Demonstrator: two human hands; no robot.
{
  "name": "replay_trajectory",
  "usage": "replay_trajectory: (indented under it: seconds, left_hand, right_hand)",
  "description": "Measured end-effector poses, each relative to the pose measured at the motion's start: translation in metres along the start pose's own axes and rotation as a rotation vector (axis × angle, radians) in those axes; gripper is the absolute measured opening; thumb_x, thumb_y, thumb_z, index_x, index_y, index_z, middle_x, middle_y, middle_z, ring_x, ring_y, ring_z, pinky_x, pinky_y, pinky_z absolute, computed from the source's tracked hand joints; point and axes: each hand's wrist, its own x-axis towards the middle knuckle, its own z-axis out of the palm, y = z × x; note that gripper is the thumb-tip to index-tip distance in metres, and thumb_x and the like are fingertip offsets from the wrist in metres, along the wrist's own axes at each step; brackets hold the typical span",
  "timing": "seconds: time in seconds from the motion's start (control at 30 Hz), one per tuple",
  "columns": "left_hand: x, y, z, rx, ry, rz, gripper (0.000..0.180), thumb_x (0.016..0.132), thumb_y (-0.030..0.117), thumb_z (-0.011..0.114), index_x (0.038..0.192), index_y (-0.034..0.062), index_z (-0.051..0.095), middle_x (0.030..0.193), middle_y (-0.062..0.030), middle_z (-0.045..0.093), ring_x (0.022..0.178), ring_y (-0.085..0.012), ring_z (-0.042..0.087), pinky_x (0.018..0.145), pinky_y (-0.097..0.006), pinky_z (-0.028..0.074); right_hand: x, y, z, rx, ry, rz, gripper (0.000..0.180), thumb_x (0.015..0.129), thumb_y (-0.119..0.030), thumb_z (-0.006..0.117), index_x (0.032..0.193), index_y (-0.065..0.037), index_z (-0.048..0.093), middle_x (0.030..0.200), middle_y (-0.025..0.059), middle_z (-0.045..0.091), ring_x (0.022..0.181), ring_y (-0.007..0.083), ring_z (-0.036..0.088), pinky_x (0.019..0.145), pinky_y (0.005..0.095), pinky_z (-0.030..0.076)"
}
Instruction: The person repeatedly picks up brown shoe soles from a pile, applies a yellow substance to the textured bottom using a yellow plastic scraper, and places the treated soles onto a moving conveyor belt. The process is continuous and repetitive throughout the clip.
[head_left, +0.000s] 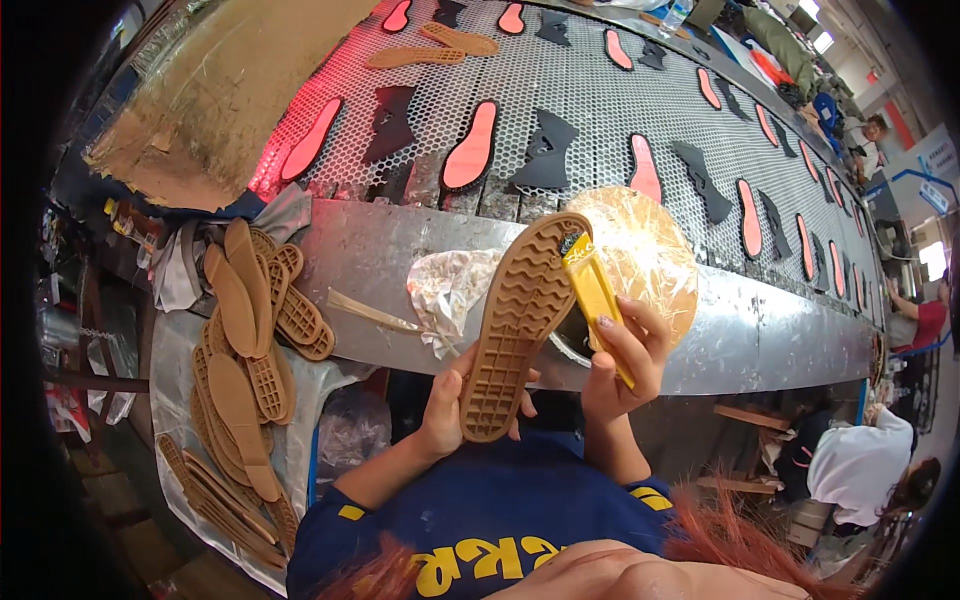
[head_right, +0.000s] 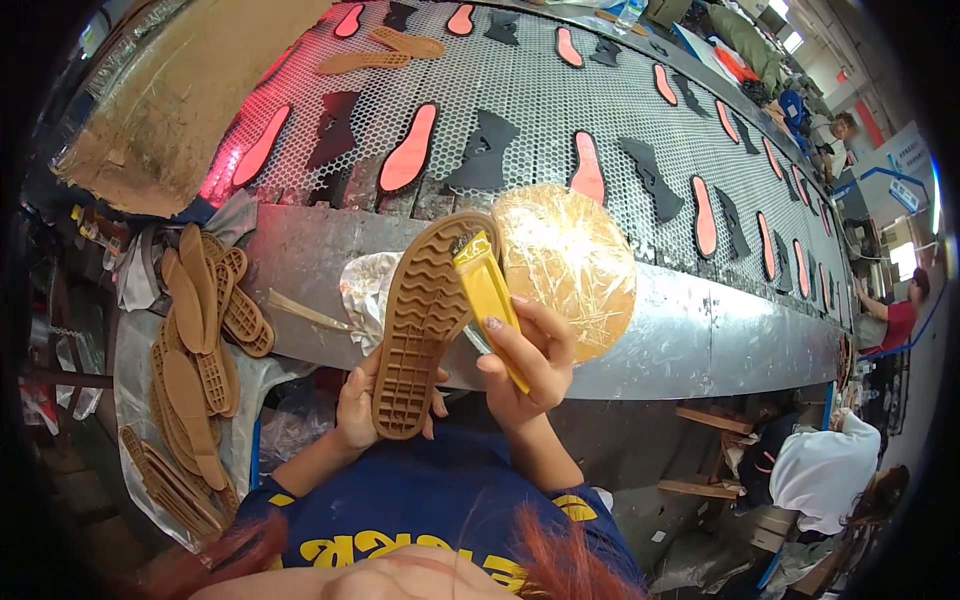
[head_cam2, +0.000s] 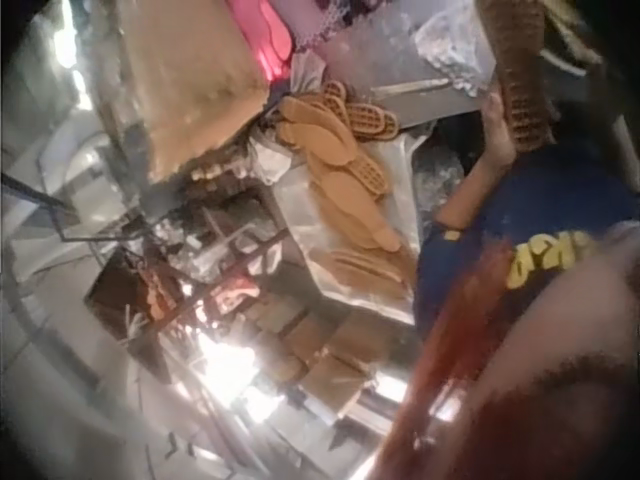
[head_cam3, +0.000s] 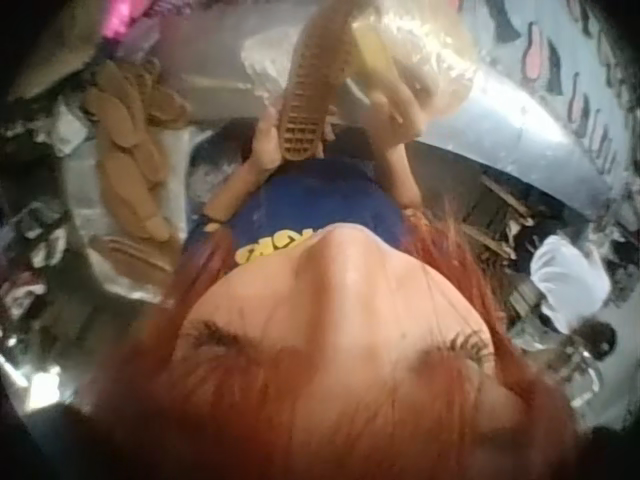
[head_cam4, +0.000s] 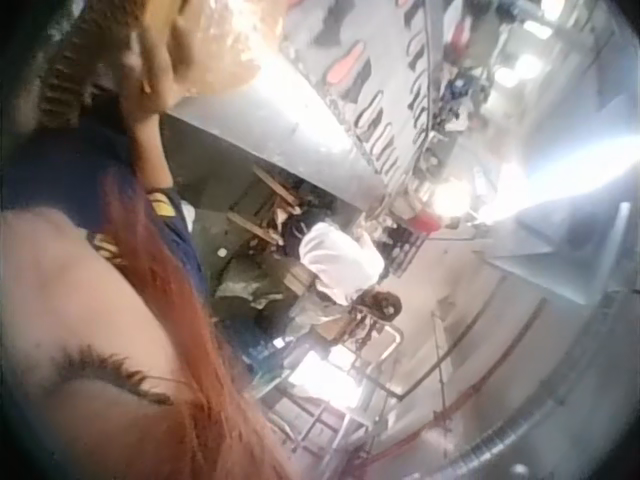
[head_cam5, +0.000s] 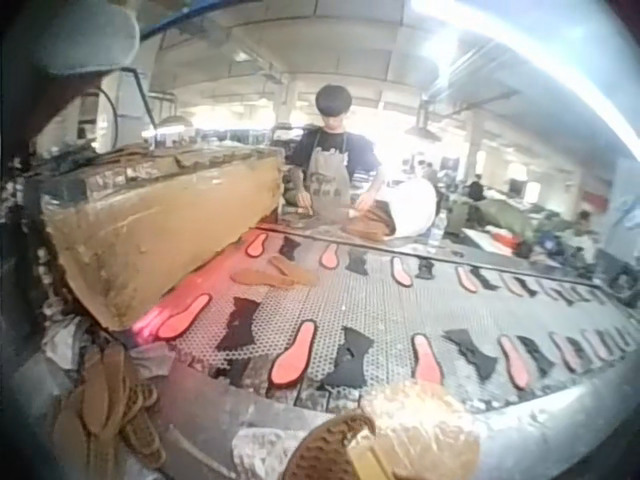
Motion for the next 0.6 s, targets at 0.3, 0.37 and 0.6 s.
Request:
replay_trajectory:
  seconds: [0.3, 0.37, 0.6]
  left_hand:
    - [-0.003, -0.003, 0.006, 0.115, -0.032, -0.032, 0.088, 0.089, 0.065, 0.040, 0.143, -0.0007, 0.021, 0.121, -0.0213, 0.053, 0.087, -0.0221, 0.062, 0.058, -0.030, 0.055]
    - [-0.003, -0.003, 0.008, 0.125, -0.028, -0.040, 0.088, 0.089, 0.066, 0.039, 0.144, -0.0003, 0.021, 0.121, -0.0204, 0.053, 0.086, -0.0211, 0.062, 0.057, -0.029, 0.054]
    - [0.001, -0.001, 0.006, 0.083, 0.005, -0.060, 0.085, 0.090, 0.067, 0.032, 0.146, 0.0035, 0.019, 0.117, -0.0182, 0.055, 0.083, -0.0196, 0.063, 0.053, -0.028, 0.055]
  right_hand:
    - [-0.002, -0.002, -0.002, -0.105, -0.095, -0.010, 0.033, 0.088, -0.029, 0.066, 0.101, 0.001, 0.067, 0.114, 0.0208, 0.053, 0.095, 0.0277, 0.063, 0.080, 0.0313, 0.052]
    - [-0.003, -0.003, -0.002, -0.088, -0.138, 0.013, 0.034, 0.092, -0.030, 0.060, 0.099, 0.003, 0.065, 0.115, 0.0228, 0.053, 0.102, 0.0300, 0.060, 0.086, 0.0357, 0.050]
    - [-0.009, -0.009, -0.007, 0.086, -0.235, 0.097, 0.026, 0.091, -0.022, 0.059, 0.097, 0.003, 0.061, 0.110, 0.0233, 0.057, 0.100, 0.0293, 0.058, 0.086, 0.0357, 0.048]
